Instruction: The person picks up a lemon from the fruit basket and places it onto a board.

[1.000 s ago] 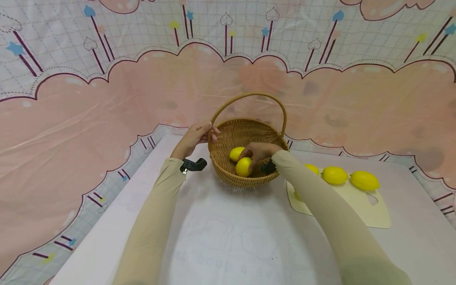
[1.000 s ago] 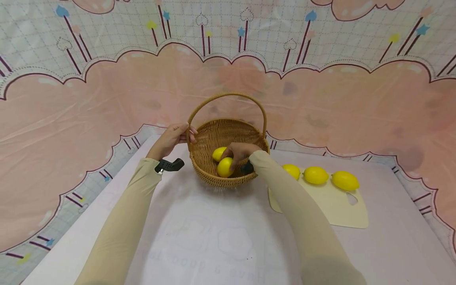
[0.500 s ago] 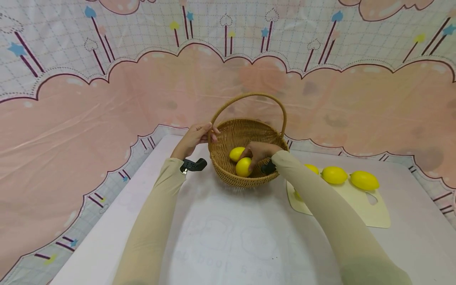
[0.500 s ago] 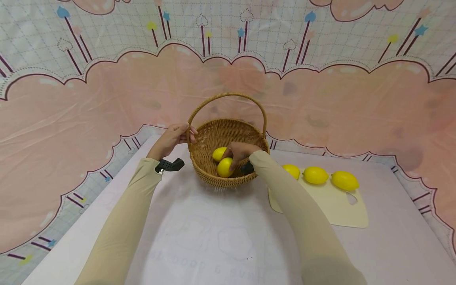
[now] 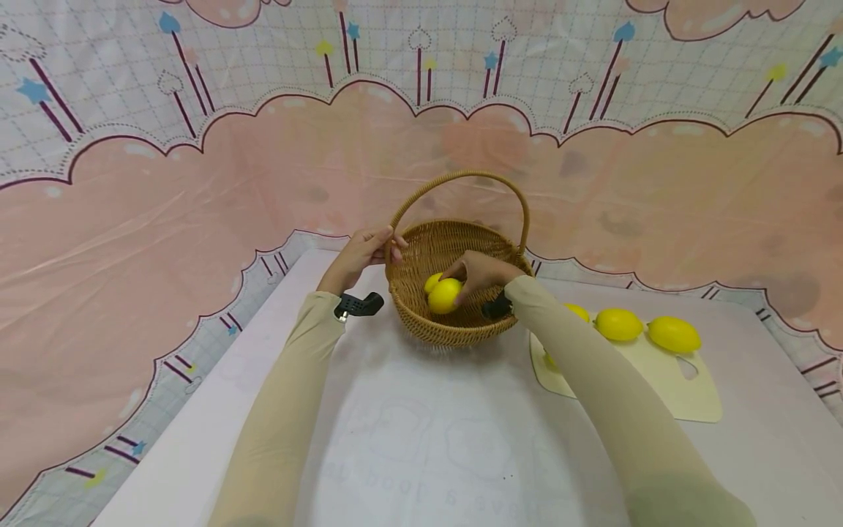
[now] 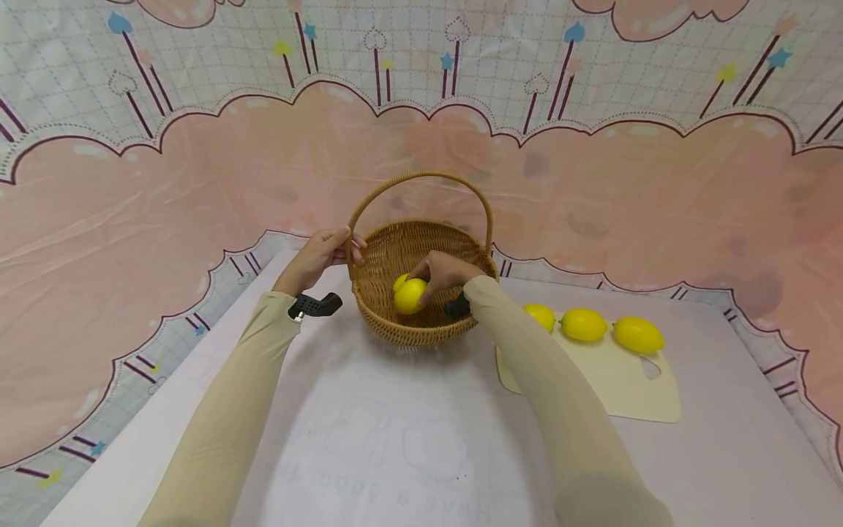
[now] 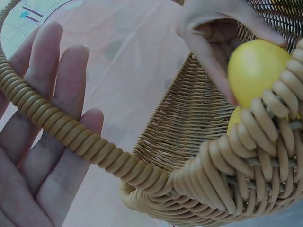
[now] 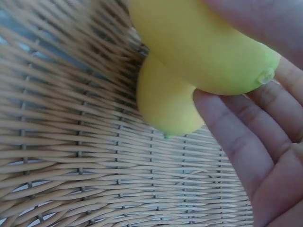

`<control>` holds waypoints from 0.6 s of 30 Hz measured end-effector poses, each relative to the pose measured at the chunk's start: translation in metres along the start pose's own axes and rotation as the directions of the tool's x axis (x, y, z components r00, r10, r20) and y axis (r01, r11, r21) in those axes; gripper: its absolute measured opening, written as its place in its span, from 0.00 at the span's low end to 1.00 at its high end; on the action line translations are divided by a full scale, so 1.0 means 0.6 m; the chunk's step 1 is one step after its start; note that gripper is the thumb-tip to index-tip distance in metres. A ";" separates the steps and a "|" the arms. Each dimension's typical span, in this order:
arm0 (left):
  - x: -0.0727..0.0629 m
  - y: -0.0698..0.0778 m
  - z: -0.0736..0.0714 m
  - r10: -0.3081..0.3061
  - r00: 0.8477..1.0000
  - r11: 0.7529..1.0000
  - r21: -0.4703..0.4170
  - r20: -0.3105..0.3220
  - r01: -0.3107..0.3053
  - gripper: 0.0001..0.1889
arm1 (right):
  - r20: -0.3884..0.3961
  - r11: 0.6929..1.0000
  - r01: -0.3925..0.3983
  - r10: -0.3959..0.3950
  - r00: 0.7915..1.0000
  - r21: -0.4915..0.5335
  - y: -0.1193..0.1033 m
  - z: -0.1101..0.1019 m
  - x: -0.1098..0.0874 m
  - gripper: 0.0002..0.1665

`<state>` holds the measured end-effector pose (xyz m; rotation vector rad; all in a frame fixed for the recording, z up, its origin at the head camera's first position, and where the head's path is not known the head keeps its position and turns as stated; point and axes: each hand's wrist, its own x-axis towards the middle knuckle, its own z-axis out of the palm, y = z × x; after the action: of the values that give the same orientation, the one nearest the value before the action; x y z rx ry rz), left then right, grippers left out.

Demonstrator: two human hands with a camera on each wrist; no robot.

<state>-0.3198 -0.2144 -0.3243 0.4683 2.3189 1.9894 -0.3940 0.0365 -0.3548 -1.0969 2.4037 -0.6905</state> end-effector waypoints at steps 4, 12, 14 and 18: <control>0.001 -0.001 -0.002 0.014 1.000 1.000 -0.007 0.003 -0.014 0.22 | -0.062 0.998 0.006 -0.002 0.998 0.061 0.002 -0.005 0.001 0.33; -0.001 -0.003 -0.005 0.019 1.000 1.000 -0.025 0.005 -0.019 0.19 | -0.166 0.987 0.037 -0.011 0.986 0.155 -0.002 -0.017 -0.004 0.32; -0.002 -0.003 -0.006 0.010 1.000 1.000 -0.027 0.001 -0.010 0.19 | -0.188 0.988 0.040 -0.011 0.982 0.151 -0.003 -0.021 -0.005 0.33; -0.004 -0.003 -0.008 -0.004 1.000 1.000 -0.022 -0.006 0.004 0.19 | -0.232 0.991 0.040 -0.009 0.973 0.131 -0.010 -0.033 -0.010 0.34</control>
<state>-0.3187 -0.2199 -0.3256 0.4567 2.2980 2.0152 -0.3979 0.0432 -0.3348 -1.0428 2.4934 -1.0243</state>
